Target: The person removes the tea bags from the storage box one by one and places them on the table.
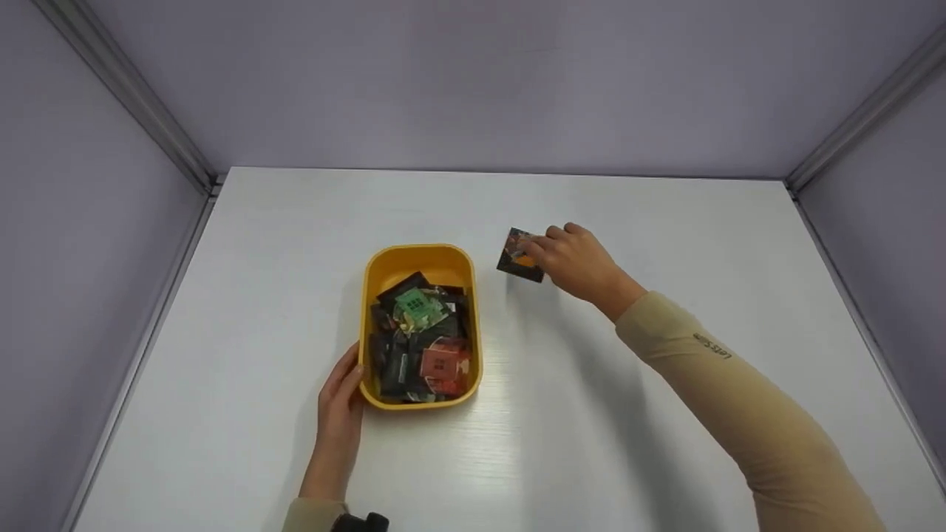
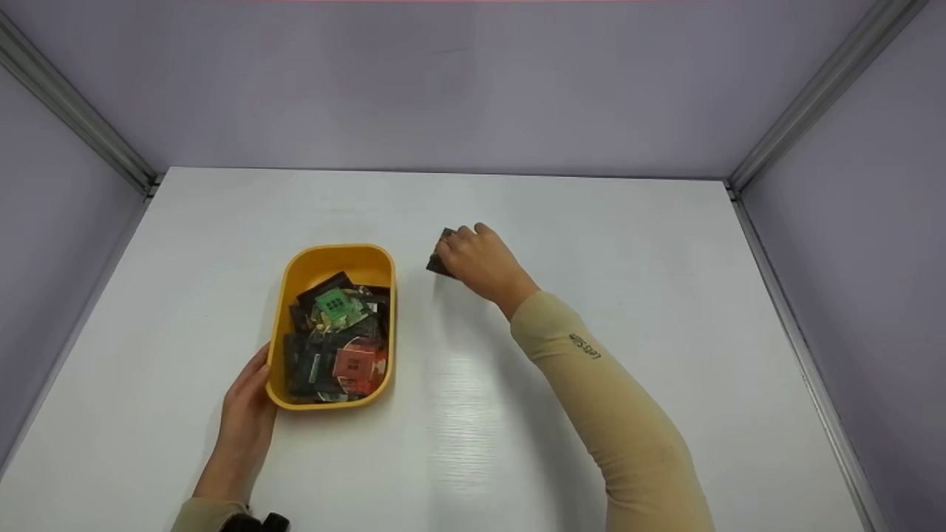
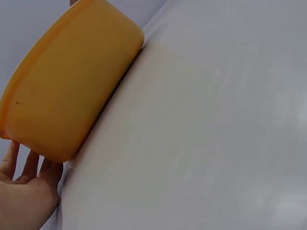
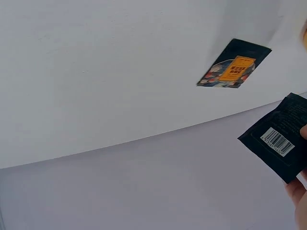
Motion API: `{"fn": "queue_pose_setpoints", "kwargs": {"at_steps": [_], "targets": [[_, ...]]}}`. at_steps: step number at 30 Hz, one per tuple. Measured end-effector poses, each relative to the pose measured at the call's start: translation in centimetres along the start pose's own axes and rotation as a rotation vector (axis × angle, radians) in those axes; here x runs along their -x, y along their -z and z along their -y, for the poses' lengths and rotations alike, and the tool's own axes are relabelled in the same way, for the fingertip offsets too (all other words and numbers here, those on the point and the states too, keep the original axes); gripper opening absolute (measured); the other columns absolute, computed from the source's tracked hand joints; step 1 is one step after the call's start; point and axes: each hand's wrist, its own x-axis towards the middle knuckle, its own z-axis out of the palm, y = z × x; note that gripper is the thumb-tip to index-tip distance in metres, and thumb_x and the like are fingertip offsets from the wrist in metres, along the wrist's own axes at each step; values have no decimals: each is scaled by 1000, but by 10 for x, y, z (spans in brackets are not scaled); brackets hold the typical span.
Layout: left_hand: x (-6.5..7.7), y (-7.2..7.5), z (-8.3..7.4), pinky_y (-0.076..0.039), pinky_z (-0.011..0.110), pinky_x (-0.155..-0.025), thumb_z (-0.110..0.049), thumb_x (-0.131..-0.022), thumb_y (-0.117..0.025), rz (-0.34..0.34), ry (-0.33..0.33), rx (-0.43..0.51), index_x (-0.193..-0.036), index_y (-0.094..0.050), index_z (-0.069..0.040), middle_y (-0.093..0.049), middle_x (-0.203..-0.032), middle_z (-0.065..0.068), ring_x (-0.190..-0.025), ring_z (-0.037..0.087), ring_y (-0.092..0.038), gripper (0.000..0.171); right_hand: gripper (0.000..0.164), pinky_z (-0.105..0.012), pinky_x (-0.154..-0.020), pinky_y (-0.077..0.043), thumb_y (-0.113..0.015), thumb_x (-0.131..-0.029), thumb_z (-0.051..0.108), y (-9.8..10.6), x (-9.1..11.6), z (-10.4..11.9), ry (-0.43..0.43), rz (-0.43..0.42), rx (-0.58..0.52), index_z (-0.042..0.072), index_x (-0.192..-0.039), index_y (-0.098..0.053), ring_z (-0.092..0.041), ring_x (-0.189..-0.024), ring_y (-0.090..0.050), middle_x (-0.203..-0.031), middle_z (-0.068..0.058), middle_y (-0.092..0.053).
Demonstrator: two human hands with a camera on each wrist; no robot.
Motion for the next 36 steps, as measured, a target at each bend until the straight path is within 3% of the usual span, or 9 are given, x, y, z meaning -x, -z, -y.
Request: {"fn": "queue_pose_setpoints", "kwargs": {"at_steps": [6, 13, 21, 25, 31, 36], "targets": [[-4, 4, -4, -28, 33, -117, -29, -103, -54, 18, -14, -81, -150, -41, -13, -38, -153, -2, -139, 13, -36, 52, 27, -41, -73, -57, -71, -86, -3, -10, 12, -12, -130, 85, -62, 1, -113, -69, -29, -86, -68, -100, -12, -73], [-4, 6, 0, -27, 35, -118, -25, -103, -54, 59, -16, -90, -150, -41, -10, -37, -155, 1, -141, 14, -34, 52, 21, -42, -71, -56, -67, -86, -8, -25, 28, -25, -269, 160, -69, -3, -106, -71, -31, -80, -66, -92, -15, -73], [-6, 7, 1, -27, 34, -118, -27, -102, -55, 83, -16, -95, -150, -41, -11, -36, -156, 1, -141, 14, -34, 53, 7, -45, -61, -54, -64, -87, -7, -41, 51, -38, -420, 173, -20, -6, -89, -71, -32, -68, -64, -77, -18, -70], [-7, 8, 1, -27, 35, -118, -29, -102, -55, 74, -8, -109, -151, -41, -13, -35, -156, 0, -142, 14, -32, 53, 10, -47, -59, -54, -63, -91, -3, -47, 57, -38, -477, 192, -44, -5, -91, -73, -33, -68, -65, -76, -19, -70], [-6, 10, 1, -27, 32, -117, -33, -101, -57, 55, 5, -130, -149, -44, -19, -36, -155, -6, -142, 10, -31, 52, 12, -49, -64, -56, -64, -93, 1, -52, 58, -37, -472, 307, -101, -3, -103, -70, -36, -72, -67, -81, -21, -70], [-7, 10, 1, -27, 32, -117, -35, -100, -57, 54, 1, -141, -149, -44, -19, -36, -155, -6, -142, 9, -31, 53, 9, -51, -64, -57, -65, -92, 1, -54, 61, -36, -451, 369, -139, -1, -101, -66, -37, -72, -68, -82, -21, -69]]}}
